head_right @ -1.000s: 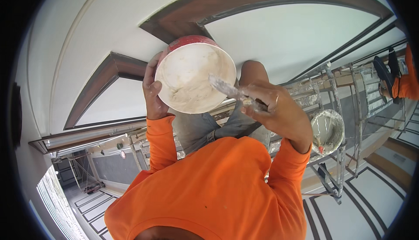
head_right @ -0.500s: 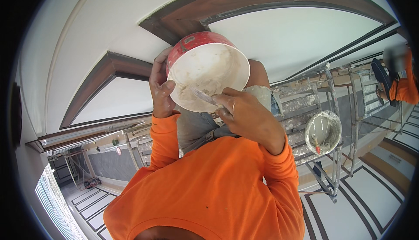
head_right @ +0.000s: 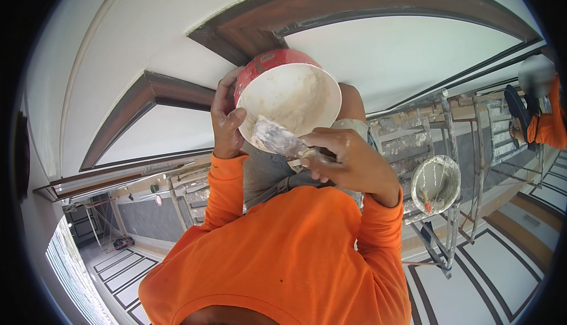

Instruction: The person applies white plaster to a curved ceiling surface using a trowel and a small container. They repeatedly scoop plaster from the container and smooth it onto the ceiling, working along a decorative trim line. Another worker is visible in the background performing similar tasks.

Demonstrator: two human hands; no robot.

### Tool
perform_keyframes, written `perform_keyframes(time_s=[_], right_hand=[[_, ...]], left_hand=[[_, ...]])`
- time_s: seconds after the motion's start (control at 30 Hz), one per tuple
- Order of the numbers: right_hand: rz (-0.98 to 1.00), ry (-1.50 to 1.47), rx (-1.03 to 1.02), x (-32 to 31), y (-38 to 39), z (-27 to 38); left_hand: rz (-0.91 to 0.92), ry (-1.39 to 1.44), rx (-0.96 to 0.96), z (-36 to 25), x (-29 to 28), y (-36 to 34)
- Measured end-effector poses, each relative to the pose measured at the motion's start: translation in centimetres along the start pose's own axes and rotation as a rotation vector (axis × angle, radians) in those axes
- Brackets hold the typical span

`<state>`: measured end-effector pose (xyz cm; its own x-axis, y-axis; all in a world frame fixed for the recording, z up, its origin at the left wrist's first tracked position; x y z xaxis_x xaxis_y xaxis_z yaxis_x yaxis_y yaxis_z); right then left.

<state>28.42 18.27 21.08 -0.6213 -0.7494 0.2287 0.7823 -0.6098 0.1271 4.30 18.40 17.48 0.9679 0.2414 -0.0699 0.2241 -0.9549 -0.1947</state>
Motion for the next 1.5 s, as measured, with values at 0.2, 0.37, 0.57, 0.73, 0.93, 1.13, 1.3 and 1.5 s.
perform_keyframes(time_s=[0.2, 0.37, 0.57, 0.73, 0.93, 1.13, 1.3, 1.5], right_hand=[[-0.173, -0.317, -0.187, -6.1, 4.3, 0.7], [-0.491, -0.169, -0.756, -12.2, 8.8, 7.8], [-1.208, 0.807, -1.111, -18.9, 13.4, 16.4], [-1.310, 0.974, -1.249, -24.8, 12.4, 19.7], [-1.340, 1.019, -1.239, -29.5, 10.3, 20.4], [-1.383, 1.090, -1.220, -30.8, 9.6, 21.0], [-1.384, 1.139, -1.215, -30.0, 9.4, 21.6], [-1.417, 1.248, -1.099, -29.4, 9.2, 21.9]], left_hand=[[0.042, 0.117, -0.105, 1.2, -0.2, 2.1], [0.078, 0.115, -0.139, 1.3, -2.2, 4.9], [-0.006, 0.272, -0.390, 5.3, -4.8, 8.5], [-0.095, 0.328, -0.528, 12.9, -9.7, 12.1], [-0.099, 0.295, -0.507, 13.7, -9.9, 13.5], [-0.090, 0.279, -0.496, 14.8, -10.3, 13.1], [-0.114, 0.268, -0.497, 14.6, -10.5, 13.0], [-0.161, 0.324, -0.541, 12.5, -8.6, 12.7]])
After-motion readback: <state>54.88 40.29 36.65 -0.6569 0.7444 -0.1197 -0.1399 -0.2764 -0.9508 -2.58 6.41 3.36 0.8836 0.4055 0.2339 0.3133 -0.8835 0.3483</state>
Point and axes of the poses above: each hand's wrist, its own y-axis away from the middle knuckle, its own x-axis out of the palm, z = x × y, the point moved 7 cm from there along -y, towards the middle knuckle, and after that the axes turned 15 degrees about -y, right-handed, at the moved point
